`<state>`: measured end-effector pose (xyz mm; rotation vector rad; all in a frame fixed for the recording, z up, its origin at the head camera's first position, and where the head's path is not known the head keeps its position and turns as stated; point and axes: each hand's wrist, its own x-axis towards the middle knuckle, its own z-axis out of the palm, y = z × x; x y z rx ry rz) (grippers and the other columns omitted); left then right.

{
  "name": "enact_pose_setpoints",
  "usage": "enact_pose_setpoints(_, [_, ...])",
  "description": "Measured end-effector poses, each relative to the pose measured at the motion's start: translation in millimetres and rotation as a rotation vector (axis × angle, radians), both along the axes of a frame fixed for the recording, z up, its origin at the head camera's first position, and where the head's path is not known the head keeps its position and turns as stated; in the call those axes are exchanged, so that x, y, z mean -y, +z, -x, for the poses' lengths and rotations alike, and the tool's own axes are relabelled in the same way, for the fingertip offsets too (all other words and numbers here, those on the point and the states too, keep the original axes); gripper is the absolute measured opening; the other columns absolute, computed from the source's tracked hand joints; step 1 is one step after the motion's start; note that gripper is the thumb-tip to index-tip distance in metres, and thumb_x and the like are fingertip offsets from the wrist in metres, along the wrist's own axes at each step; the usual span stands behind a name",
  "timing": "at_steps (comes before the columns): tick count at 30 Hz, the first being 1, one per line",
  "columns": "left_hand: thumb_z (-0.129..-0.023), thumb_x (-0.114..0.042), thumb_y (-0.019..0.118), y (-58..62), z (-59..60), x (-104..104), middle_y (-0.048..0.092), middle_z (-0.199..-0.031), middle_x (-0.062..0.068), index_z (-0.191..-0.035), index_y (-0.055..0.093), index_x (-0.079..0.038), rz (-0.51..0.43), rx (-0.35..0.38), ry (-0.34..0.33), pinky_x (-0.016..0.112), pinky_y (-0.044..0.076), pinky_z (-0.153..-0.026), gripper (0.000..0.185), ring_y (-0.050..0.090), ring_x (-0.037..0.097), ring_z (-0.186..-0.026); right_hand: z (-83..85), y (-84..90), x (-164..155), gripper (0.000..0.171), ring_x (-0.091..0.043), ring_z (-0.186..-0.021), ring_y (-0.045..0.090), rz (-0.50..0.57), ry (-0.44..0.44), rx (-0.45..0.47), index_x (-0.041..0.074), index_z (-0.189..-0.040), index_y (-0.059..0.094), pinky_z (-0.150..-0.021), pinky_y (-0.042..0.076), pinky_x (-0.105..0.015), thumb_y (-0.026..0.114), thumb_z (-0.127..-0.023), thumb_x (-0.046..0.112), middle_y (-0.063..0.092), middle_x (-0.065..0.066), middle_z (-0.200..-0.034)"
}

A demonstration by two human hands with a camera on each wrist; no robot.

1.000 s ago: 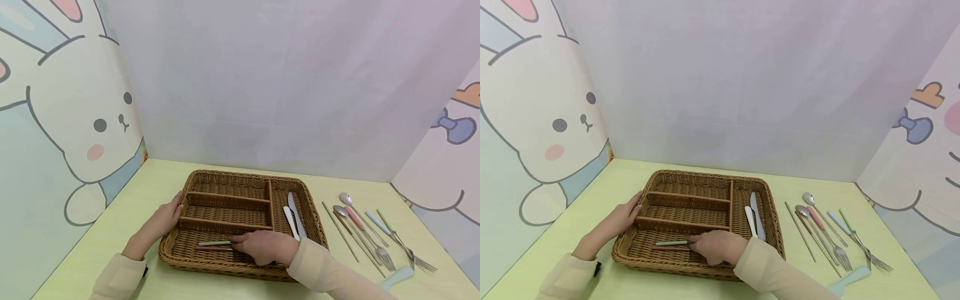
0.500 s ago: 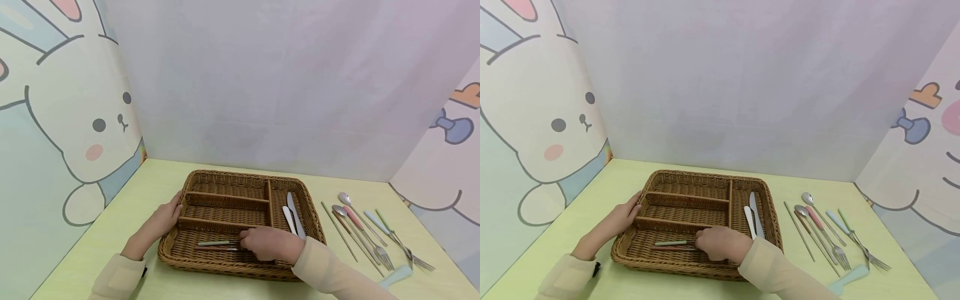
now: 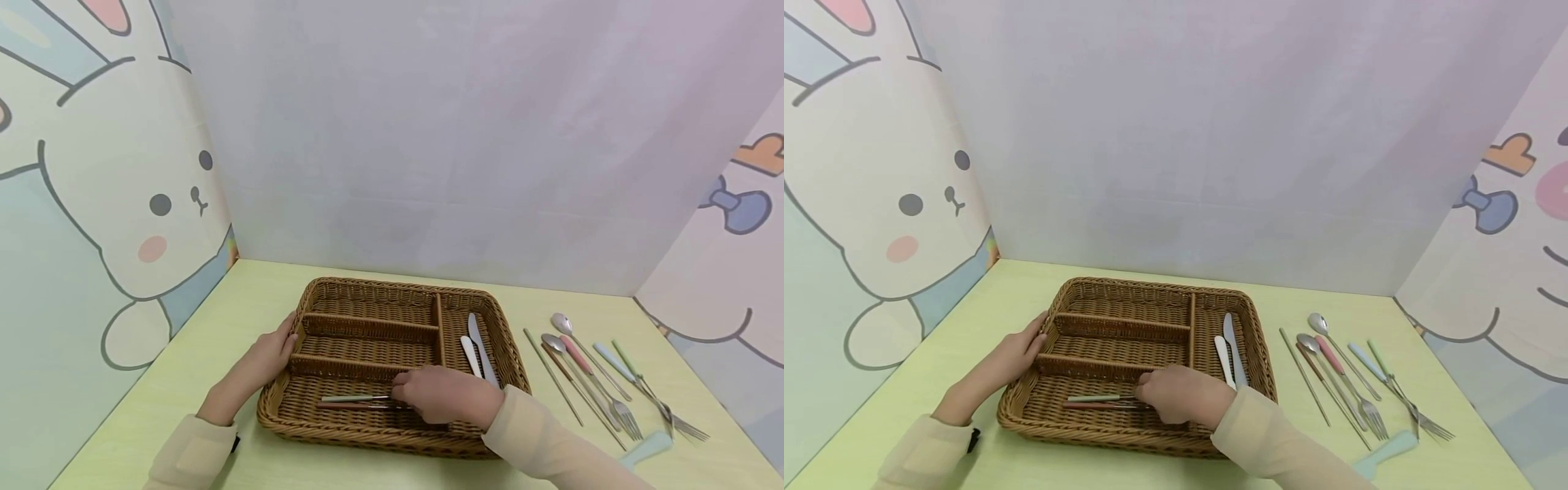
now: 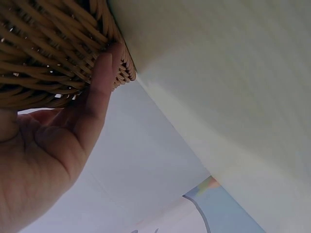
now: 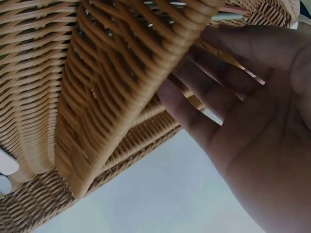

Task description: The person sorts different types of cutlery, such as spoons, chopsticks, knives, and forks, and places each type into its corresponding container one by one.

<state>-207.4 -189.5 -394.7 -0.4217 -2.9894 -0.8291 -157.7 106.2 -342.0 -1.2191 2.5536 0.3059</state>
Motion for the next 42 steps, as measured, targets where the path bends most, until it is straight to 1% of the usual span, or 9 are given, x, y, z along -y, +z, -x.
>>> enact_pose_setpoints(6, [-0.099, -0.013, 0.036, -1.5, 1.1, -0.2, 0.037, -0.049, 0.000, -0.142, 0.017, 0.010, -0.003, 0.010, 0.010, 0.026, 0.030, -0.041, 0.052, 0.027, 0.009, -0.038, 4.0, 7.5, -11.1, 0.024, -0.005, -0.075, 0.060, 0.123, 0.088, -0.130, 0.017, -0.111, 0.064, -0.067, 0.049, -0.017, 0.060, -0.087, 0.012, 0.065, 0.004, -0.106])
enact_pose_setpoints(9, [-0.099, -0.013, 0.036, -1.6, 0.8, 0.0, 0.038, -0.049, 0.000, -0.142, 0.017, 0.010, 0.000, 0.007, 0.013, 0.026, 0.030, -0.041, 0.052, 0.028, 0.010, -0.038, 6.4, 12.6, -17.3, 0.017, -0.001, -0.060, 0.050, 0.202, 0.102, -0.185, 0.015, -0.102, 0.066, -0.056, 0.042, -0.016, 0.060, -0.088, 0.011, 0.066, 0.005, -0.091])
enact_pose_setpoints(12, [-0.099, -0.013, 0.036, -1.1, 0.5, 0.0, 0.039, -0.050, 0.001, -0.142, 0.017, 0.010, 0.001, 0.004, 0.015, 0.026, 0.031, -0.042, 0.052, 0.029, 0.010, -0.039, 9.3, 17.9, -24.4, 0.009, -0.001, -0.055, 0.042, 0.272, 0.080, -0.203, 0.016, -0.091, 0.065, -0.052, 0.038, -0.017, 0.058, -0.088, 0.011, 0.062, 0.007, -0.079])
enact_pose_setpoints(17, [-0.099, -0.013, 0.036, 0.2, -0.2, -0.5, 0.039, -0.050, 0.001, -0.142, 0.017, 0.010, 0.001, 0.009, 0.016, 0.026, 0.031, -0.042, 0.052, 0.029, 0.010, -0.039, 15.8, 23.9, -39.9, 0.009, -0.002, -0.057, 0.045, 0.332, 0.023, -0.218, 0.016, -0.083, 0.062, -0.054, 0.040, -0.018, 0.058, -0.088, 0.011, 0.057, 0.008, -0.072])
enact_pose_setpoints(27, [-0.099, -0.012, 0.037, 2.0, -0.8, -1.4, 0.039, -0.049, 0.001, -0.142, 0.018, 0.010, -0.005, 0.004, 0.013, 0.026, 0.031, -0.041, 0.052, 0.029, 0.010, -0.039, 34.8, 27.4, -86.0, 0.009, -0.009, -0.067, 0.058, 0.384, -0.140, -0.266, 0.012, -0.095, 0.064, -0.057, 0.046, -0.025, 0.058, -0.088, 0.010, 0.065, -0.002, -0.090])
enact_pose_setpoints(30, [-0.099, -0.012, 0.037, 1.2, -0.8, -1.3, 0.040, -0.052, 0.002, -0.141, 0.018, 0.010, 0.005, -0.001, 0.018, 0.026, 0.032, -0.043, 0.052, 0.032, 0.011, -0.039, 38.5, 24.8, -101.1, 0.012, -0.010, -0.073, 0.060, 0.389, -0.201, -0.269, 0.012, -0.099, 0.065, -0.060, 0.047, -0.025, 0.058, -0.089, 0.010, 0.065, -0.004, -0.094])
enact_pose_setpoints(36, [-0.098, -0.011, 0.038, 0.0, -0.7, -1.1, 0.043, -0.056, 0.004, -0.141, 0.019, 0.011, 0.013, -0.009, 0.022, 0.027, 0.034, -0.045, 0.051, 0.037, 0.013, -0.041, 44.9, 15.5, -129.9, 0.013, -0.003, -0.058, 0.042, 0.435, -0.293, -0.270, 0.016, -0.080, 0.058, -0.053, 0.036, -0.022, 0.055, -0.089, 0.007, 0.052, 0.007, -0.071])
enact_pose_setpoints(38, [-0.098, -0.011, 0.038, 0.1, -0.8, -1.1, 0.043, -0.056, 0.004, -0.141, 0.020, 0.011, 0.018, -0.012, 0.021, 0.027, 0.034, -0.046, 0.051, 0.038, 0.012, -0.042, 46.2, 11.1, -140.0, 0.013, -0.004, -0.058, 0.044, 0.448, -0.318, -0.294, 0.015, -0.078, 0.057, -0.053, 0.036, -0.023, 0.056, -0.088, 0.006, 0.053, 0.007, -0.070])
enact_pose_setpoints(42, [-0.098, -0.011, 0.038, 0.9, -1.3, -1.6, 0.044, -0.058, 0.004, -0.141, 0.020, 0.011, 0.025, -0.012, 0.019, 0.027, 0.035, -0.047, 0.051, 0.040, 0.012, -0.043, 47.4, -0.3, -159.6, 0.010, -0.011, -0.066, 0.057, 0.461, -0.352, -0.373, 0.009, -0.087, 0.064, -0.056, 0.043, -0.026, 0.058, -0.084, 0.002, 0.065, -0.003, -0.083])
